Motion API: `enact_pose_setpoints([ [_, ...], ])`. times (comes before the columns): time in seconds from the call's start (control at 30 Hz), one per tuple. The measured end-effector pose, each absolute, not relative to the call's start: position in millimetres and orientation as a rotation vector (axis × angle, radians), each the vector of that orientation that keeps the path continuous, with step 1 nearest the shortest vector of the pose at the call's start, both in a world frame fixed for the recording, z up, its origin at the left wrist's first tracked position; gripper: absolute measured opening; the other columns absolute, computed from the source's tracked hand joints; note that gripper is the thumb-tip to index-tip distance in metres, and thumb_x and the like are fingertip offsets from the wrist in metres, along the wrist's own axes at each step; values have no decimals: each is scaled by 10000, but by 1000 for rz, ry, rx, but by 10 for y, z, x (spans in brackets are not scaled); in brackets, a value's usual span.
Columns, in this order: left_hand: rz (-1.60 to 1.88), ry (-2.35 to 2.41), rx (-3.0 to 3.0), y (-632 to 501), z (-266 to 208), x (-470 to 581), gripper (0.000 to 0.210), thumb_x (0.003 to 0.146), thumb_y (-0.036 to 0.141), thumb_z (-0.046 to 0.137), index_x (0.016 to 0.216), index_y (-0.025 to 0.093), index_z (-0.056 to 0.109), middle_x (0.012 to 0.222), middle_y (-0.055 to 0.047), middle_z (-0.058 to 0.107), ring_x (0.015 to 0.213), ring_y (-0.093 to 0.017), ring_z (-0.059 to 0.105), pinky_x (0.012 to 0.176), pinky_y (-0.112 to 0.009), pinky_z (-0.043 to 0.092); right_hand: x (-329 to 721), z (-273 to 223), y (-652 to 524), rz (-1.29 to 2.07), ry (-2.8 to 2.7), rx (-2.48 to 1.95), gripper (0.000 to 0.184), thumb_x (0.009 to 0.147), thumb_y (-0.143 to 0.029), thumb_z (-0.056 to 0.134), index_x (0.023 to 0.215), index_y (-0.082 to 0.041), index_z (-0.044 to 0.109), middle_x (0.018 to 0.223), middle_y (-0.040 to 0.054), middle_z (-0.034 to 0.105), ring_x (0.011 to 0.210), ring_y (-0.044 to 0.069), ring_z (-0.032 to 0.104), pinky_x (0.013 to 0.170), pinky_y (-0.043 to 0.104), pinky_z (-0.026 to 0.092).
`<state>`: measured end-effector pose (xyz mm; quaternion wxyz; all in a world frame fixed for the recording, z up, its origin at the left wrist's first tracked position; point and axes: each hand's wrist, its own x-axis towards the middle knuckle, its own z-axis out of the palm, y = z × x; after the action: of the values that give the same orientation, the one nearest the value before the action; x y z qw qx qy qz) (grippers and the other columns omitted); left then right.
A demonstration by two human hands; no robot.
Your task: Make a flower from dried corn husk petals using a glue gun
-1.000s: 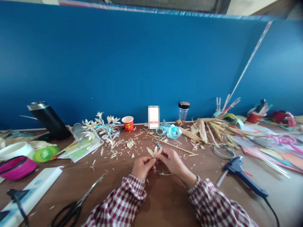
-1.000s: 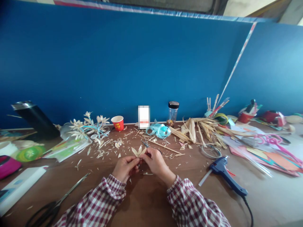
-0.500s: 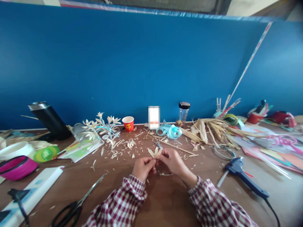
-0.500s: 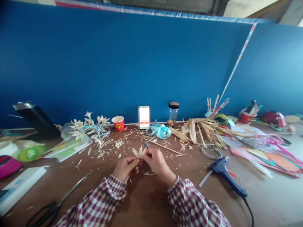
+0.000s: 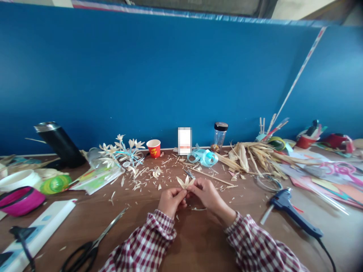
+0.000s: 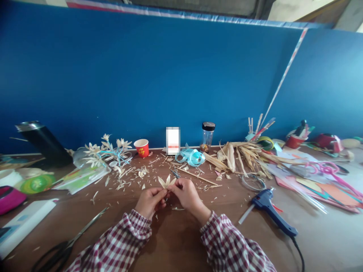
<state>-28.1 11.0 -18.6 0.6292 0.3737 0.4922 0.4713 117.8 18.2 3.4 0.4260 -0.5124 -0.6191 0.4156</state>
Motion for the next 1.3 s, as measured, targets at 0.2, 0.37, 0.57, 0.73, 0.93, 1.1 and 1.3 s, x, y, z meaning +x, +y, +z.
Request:
enact_pose_setpoints([
  [0.2, 1070, 1109, 835, 92, -134, -280, 404, 483, 461, 803, 625, 99, 694, 495, -13, 597, 398, -48, 479, 435, -183, 473, 1137, 16, 174, 1205, -1416, -1255, 341, 725, -441, 641, 591, -133, 581, 504, -17, 552, 453, 80, 422, 425, 196, 310],
  [0.37, 1073, 1110, 826, 92, -136, -279, 401, 483, 453, 807, 639, 101, 696, 498, -10, 602, 397, -47, 477, 441, -186, 477, 1124, -11, 176, 1170, -1399, -1258, 347, 728, -450, 633, 585, -141, 566, 485, -24, 542, 435, 81, 426, 414, 198, 314],
  [0.57, 1077, 1105, 846, 95, -151, -275, 425, 491, 495, 786, 619, 103, 684, 463, 2, 572, 382, -51, 464, 422, -186, 460, 1109, -5, 160, 1191, -1388, -1241, 333, 755, -446, 602, 611, -148, 567, 529, 5, 606, 440, 95, 477, 420, 206, 357],
  [0.73, 1094, 1123, 846, 104, -176, -278, 414, 505, 487, 781, 623, 103, 680, 465, -1, 570, 388, -57, 468, 422, -188, 459, 1099, 5, 146, 1200, -1384, -1223, 354, 750, -472, 603, 612, -147, 581, 531, 13, 616, 454, 108, 504, 421, 210, 366],
  [0.93, 1108, 1113, 826, 101, -172, -276, 420, 498, 493, 781, 620, 106, 674, 463, 5, 569, 378, -51, 459, 410, -178, 441, 1092, 7, 142, 1164, -1399, -1259, 359, 750, -476, 599, 611, -145, 585, 520, 10, 606, 447, 104, 491, 427, 212, 363],
  [1.1, 1124, 1130, 802, 94, -155, -269, 417, 490, 479, 788, 630, 103, 676, 495, -6, 589, 402, -51, 463, 428, -179, 452, 1081, 20, 134, 1127, -1418, -1269, 351, 752, -459, 596, 598, -144, 589, 513, 7, 596, 450, 102, 479, 425, 210, 359],
  [1.3, 1117, 1124, 803, 101, -171, -267, 402, 504, 474, 784, 626, 106, 679, 481, -2, 584, 385, -49, 457, 431, -190, 458, 1089, -27, 149, 1083, -1424, -1297, 321, 763, -426, 585, 609, -144, 588, 525, 10, 602, 460, 104, 486, 425, 209, 365],
])
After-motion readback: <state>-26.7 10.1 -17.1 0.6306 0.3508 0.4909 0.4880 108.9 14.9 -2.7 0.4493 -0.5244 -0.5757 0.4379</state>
